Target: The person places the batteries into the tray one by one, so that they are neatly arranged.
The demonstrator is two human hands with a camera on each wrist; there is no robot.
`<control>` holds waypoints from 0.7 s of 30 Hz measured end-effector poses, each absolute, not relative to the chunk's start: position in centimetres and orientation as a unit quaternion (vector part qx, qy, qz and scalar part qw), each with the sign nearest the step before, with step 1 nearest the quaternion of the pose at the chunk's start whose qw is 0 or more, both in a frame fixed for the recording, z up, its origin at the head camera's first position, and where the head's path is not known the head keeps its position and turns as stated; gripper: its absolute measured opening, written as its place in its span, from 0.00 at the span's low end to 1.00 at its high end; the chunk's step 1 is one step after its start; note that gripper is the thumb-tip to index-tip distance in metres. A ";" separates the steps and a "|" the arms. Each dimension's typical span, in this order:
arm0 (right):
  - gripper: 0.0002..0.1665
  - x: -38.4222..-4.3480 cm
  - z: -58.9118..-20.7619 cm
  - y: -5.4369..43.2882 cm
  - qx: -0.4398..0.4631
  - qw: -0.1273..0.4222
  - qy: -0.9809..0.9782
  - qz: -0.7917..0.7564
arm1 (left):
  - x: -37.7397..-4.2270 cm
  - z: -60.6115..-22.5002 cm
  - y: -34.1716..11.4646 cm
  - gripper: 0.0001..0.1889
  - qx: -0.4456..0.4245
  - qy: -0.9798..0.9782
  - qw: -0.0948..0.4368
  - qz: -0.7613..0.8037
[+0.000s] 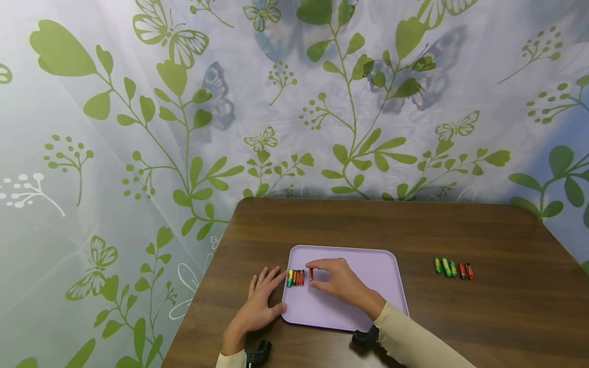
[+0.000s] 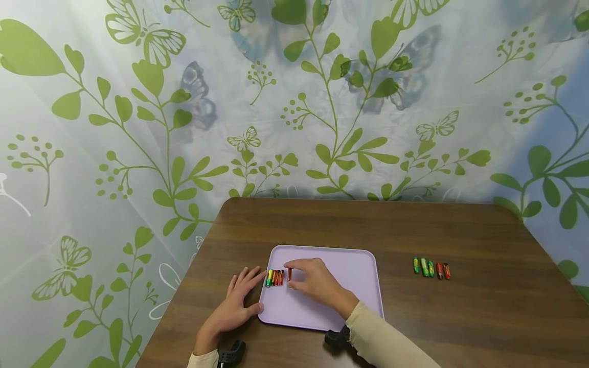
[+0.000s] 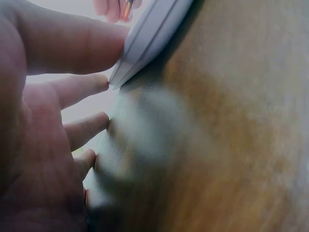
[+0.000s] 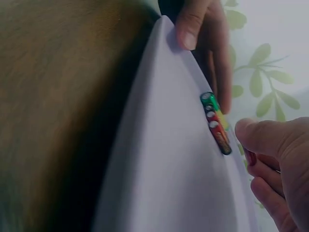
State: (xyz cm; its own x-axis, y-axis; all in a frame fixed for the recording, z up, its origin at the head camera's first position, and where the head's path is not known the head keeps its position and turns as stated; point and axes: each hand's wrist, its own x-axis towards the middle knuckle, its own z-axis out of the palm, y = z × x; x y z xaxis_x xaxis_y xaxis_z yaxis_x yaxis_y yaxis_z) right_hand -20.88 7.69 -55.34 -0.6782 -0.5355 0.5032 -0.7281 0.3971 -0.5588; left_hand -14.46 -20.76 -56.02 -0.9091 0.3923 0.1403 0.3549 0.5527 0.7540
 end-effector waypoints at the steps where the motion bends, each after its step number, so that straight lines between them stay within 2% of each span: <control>1: 0.27 -20.9 -55.5 7.5 0.382 0.122 -0.827 0.394 | -14.5 -56.0 -20.8 0.43 0.213 0.880 0.022 0.423; 21: 0.27 -20.8 -56.1 5.4 0.363 0.101 -0.863 0.337 | -14.4 -55.6 -20.5 0.43 0.181 0.901 0.057 0.390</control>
State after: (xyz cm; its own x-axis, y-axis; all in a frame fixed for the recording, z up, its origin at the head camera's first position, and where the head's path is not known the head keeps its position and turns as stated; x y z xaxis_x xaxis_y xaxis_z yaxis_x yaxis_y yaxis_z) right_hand -20.77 5.36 -56.08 -0.7158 -0.5591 0.4184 -0.6947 0.5089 -0.5083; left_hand -14.40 -20.54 -55.55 -0.9281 0.3704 0.0386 0.2817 0.6304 0.7233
